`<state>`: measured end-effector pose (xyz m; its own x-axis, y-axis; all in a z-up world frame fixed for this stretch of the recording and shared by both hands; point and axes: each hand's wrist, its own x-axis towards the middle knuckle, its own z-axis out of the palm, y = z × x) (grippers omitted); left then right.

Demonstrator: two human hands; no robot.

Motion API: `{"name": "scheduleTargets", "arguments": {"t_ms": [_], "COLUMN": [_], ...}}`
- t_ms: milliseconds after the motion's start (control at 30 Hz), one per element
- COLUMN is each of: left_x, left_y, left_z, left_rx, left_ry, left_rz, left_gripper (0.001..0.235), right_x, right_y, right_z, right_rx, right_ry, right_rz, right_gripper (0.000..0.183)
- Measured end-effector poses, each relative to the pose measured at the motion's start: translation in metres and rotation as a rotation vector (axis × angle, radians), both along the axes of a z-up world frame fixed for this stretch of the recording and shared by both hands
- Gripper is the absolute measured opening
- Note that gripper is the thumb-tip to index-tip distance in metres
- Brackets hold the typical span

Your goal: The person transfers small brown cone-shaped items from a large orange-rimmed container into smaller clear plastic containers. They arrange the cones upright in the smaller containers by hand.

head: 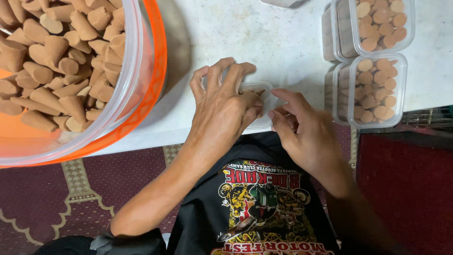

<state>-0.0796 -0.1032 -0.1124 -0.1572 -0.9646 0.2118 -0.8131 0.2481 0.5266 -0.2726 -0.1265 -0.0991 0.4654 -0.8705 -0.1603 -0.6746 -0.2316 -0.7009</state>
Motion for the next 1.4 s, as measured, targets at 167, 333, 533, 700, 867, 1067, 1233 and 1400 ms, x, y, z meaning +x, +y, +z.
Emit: {"name": "scheduleTargets", "arguments": {"t_ms": [167, 333, 533, 700, 867, 1067, 1233, 1400], "left_x": [0.012, 0.034, 0.036, 0.029, 0.024, 0.022, 0.025, 0.028], "left_y": [0.008, 0.024, 0.04, 0.043, 0.041, 0.036, 0.043, 0.056], "left_z": [0.018, 0.026, 0.0, -0.016, -0.018, -0.016, 0.006, 0.033], "left_rx": [-0.014, -0.031, 0.168, 0.255, 0.242, 0.261, 0.158, 0.17], "left_ry": [0.095, 0.292, 0.506, 0.653, 0.672, 0.67, 0.632, 0.639], "left_rz": [-0.001, 0.046, 0.287, 0.311, 0.311, 0.332, 0.388, 0.385], "left_gripper": [0.01, 0.021, 0.036, 0.039, 0.037, 0.038, 0.044, 0.041], "right_x": [0.0, 0.004, 0.002, 0.004, 0.004, 0.003, 0.002, 0.028], "right_y": [0.0, 0.0, -0.002, -0.003, -0.01, -0.013, -0.007, 0.002], "right_z": [-0.001, 0.0, -0.013, -0.011, -0.017, -0.004, 0.01, 0.03], "right_rx": [0.019, 0.101, 0.029, -0.006, -0.019, -0.035, -0.458, -0.271], "right_ry": [0.026, 0.048, -0.07, -0.129, -0.136, -0.077, -0.116, -0.126], "right_rz": [-0.055, -0.114, -0.115, -0.12, -0.156, -0.191, -0.044, -0.077], "right_gripper": [0.04, 0.043, 0.036, 0.033, 0.031, 0.031, 0.015, 0.021]}}
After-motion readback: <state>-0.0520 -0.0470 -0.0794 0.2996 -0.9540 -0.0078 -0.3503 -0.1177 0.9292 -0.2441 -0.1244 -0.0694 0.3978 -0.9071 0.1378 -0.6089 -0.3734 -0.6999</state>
